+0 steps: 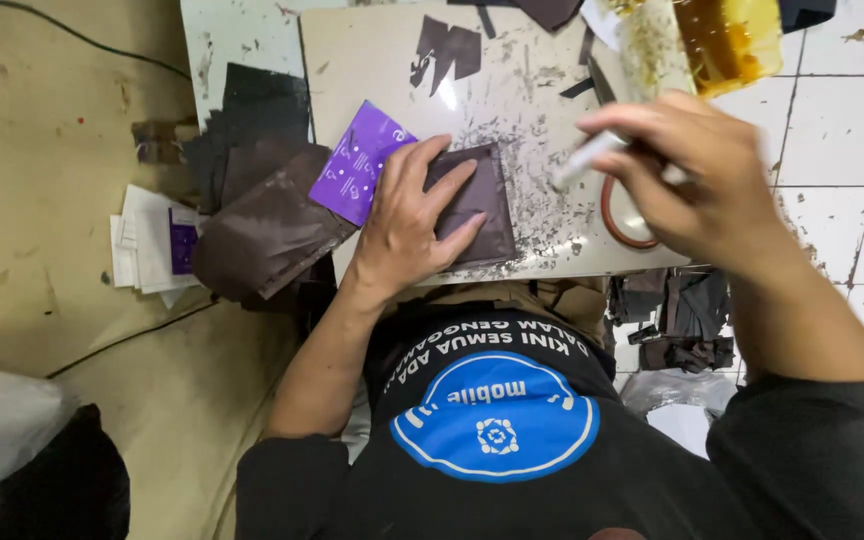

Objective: Assembling leather wallets by applying glue to edges and folding them

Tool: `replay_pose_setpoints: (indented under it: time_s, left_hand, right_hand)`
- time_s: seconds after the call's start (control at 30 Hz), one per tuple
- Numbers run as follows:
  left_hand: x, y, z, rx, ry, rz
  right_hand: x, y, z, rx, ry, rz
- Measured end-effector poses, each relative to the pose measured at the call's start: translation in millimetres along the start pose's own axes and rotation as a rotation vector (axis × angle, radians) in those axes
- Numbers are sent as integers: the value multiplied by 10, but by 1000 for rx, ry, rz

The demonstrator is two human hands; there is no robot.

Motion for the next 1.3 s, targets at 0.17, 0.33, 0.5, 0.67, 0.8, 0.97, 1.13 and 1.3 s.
replay_pose_setpoints:
  time_s: [0.17, 0.33, 0.5, 0.67, 0.8, 0.97, 1.13, 1.3]
  left_hand:
    - [-4, -23, 5, -8, -12, 1]
    - [-16, -37, 23, -6, -39, 23]
    - [13, -32, 40, 12, -41, -21]
    - [-20, -47, 39, 10, -50, -5]
    - [-54, -71, 12, 14, -59, 5]
    - [-38, -58, 17, 12, -61, 13]
    - [-120, -110, -40, 8, -58, 59]
    - [-68, -71, -32, -10, -40, 42]
  right_hand:
    - [-638, 493, 199, 69, 39, -88]
    - [-873, 639, 267, 94, 85, -162]
    - [-884, 587, 294, 135, 100, -230]
    - [-858, 512, 282, 139, 93, -233]
    - [-984, 476, 103, 151, 22, -213]
    - [-959, 267, -62, 183, 26, -240]
    - [-1074, 305, -237, 249, 89, -299]
    - [-1133, 161, -532, 189, -47, -282]
Point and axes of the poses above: each hand's wrist, its own z-axis towards the middle knuckle, its own x-axis out of the back of the hand, y = z × x, the point moved 9 cm from there along z, towards the middle knuckle, and after that the axes turned 1 degree about -z, right-handed, at the moved point
